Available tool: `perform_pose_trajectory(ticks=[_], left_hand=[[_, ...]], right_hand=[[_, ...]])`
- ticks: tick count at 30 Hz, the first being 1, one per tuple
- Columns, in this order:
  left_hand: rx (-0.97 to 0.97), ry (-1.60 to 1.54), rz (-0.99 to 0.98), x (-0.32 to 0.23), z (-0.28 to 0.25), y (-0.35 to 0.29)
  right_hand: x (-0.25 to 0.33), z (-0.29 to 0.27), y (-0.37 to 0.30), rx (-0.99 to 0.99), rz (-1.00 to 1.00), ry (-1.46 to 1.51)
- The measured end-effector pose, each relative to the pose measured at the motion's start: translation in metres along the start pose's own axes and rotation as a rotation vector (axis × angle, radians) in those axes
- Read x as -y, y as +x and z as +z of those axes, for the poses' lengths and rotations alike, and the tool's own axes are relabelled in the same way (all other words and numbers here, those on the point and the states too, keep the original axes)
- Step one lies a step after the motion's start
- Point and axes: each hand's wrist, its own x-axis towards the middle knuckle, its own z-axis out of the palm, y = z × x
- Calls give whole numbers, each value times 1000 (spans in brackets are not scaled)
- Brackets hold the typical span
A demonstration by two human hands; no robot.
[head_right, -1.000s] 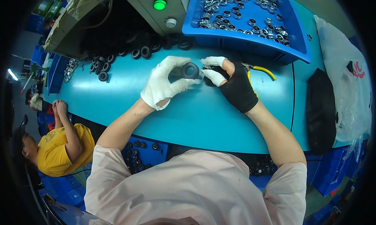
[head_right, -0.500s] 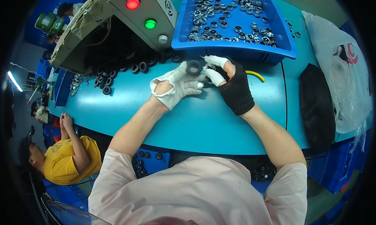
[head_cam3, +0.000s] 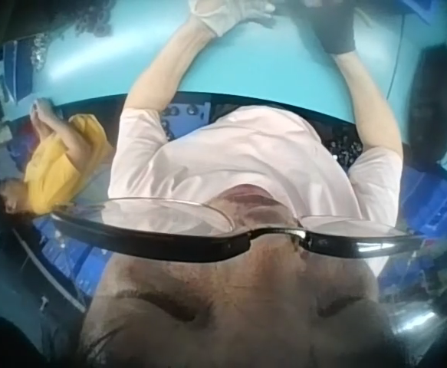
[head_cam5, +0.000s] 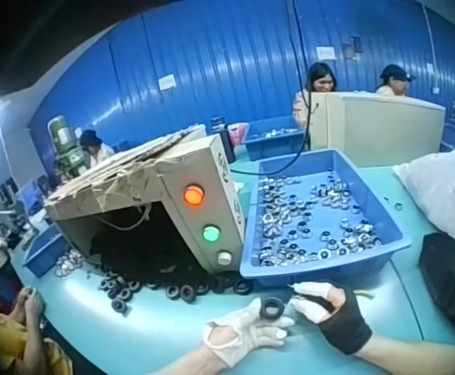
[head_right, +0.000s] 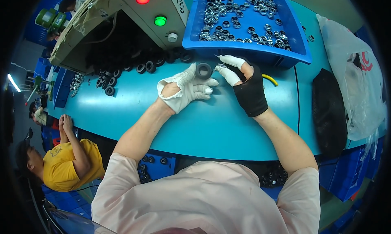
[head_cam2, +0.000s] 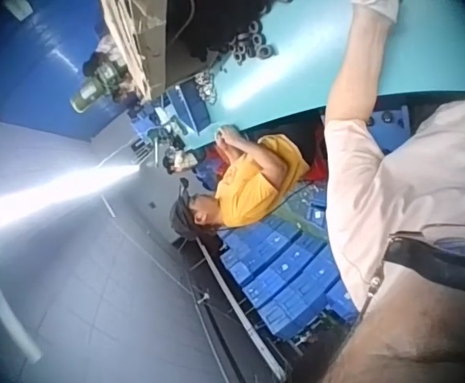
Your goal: Manually assembling small metal components into rubber rings at a factory workstation.
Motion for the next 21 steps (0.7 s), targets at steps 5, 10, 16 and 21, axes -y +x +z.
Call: perform_pose_trajectory(ticks=[5, 10, 16, 21], left_hand=[[13, 12, -4, 1, -1, 0], [1, 58, -2, 1, 1, 0], [-5, 83, 10, 3, 2, 1], [18, 73, 27, 3, 3, -3]], right_hand=[[0, 3, -2, 0, -83, -39], [8, 16, -1, 14, -369, -162], [5, 20, 2, 22, -441, -241], [3, 21, 5, 30, -455, -283]])
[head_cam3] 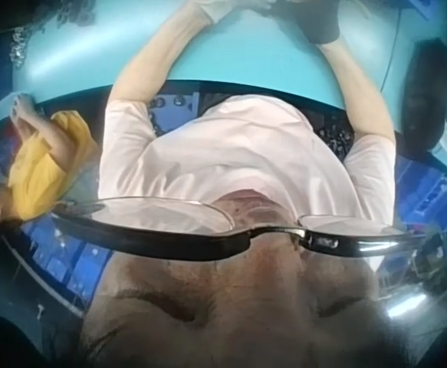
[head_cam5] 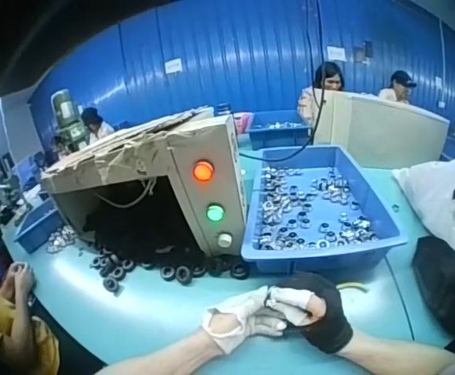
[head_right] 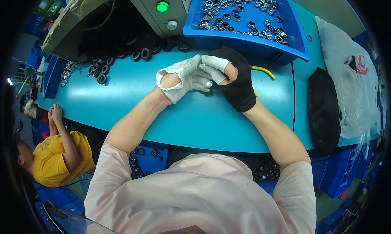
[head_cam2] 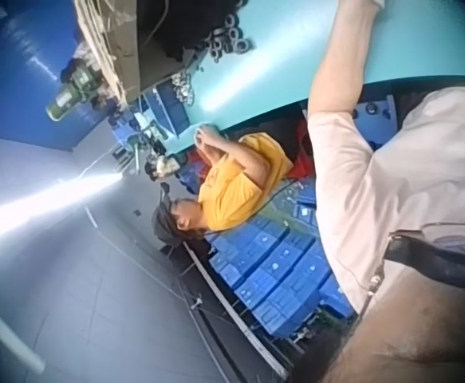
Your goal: Manually assembling small metal components into rubber rings at a factory workstation.
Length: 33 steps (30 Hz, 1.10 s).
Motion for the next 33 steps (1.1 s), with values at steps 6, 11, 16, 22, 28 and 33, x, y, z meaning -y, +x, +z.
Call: perform_pose_trajectory(ticks=[6, 11, 16, 22, 28, 33], left_hand=[[-57, 24, 56, 7, -5, 5], [-18, 14, 38, 6, -7, 4], [-14, 16, 34, 3, -2, 3], [-22, 41, 80, 4, 1, -2], [-39, 227, 96, -1, -2, -2], [-17, 338, 145, 4, -8, -2]], right_hand=[[7, 1, 2, 31, -58, -13], [3, 2, -9, 89, 105, 58], [0, 1, -10, 105, 120, 15], [1, 3, -6, 29, 76, 13], [8, -1, -4, 141, 170, 119], [12, -9, -1, 288, 401, 160]])
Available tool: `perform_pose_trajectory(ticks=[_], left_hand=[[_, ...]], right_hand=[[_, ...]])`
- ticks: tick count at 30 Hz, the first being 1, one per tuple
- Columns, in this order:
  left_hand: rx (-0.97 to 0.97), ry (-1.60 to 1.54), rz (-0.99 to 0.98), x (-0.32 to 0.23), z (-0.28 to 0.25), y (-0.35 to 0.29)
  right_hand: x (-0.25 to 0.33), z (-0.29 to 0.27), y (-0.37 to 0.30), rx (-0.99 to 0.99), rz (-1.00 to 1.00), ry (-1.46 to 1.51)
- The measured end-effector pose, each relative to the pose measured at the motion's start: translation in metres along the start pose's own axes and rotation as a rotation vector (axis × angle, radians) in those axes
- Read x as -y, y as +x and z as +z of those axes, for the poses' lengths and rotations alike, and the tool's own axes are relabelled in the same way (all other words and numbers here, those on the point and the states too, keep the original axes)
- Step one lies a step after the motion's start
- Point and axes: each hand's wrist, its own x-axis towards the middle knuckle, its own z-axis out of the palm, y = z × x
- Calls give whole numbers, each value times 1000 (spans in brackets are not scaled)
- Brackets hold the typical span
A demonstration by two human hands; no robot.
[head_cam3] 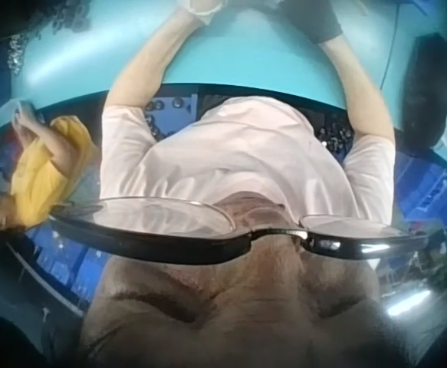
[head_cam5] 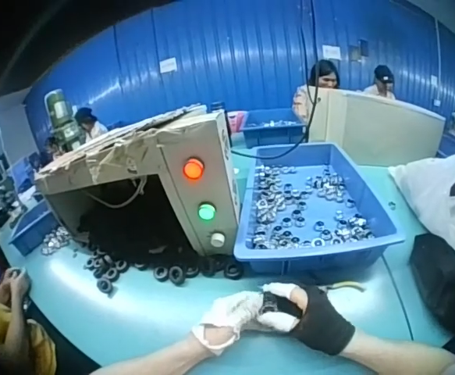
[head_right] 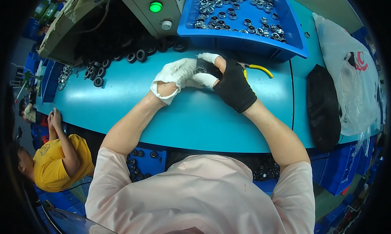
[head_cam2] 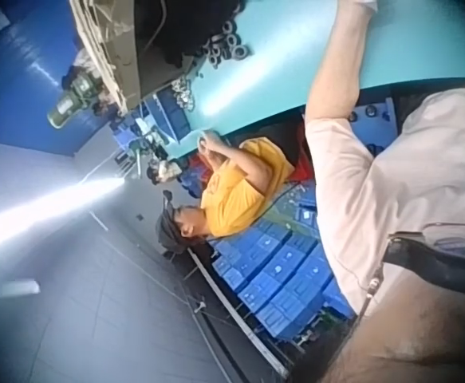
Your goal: Manually assembling small metal components into rubber rings at a factory workstation.
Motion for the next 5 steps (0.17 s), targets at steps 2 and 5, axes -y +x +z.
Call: perform_pose_trajectory(ticks=[2, 5], left_hand=[[-14, -5, 45, 2, 1, -1], [-72, 62, 110, 4, 5, 0]], right_hand=[[0, 0, -1, 31, 31, 7], [0, 0, -4, -8, -15, -73]])
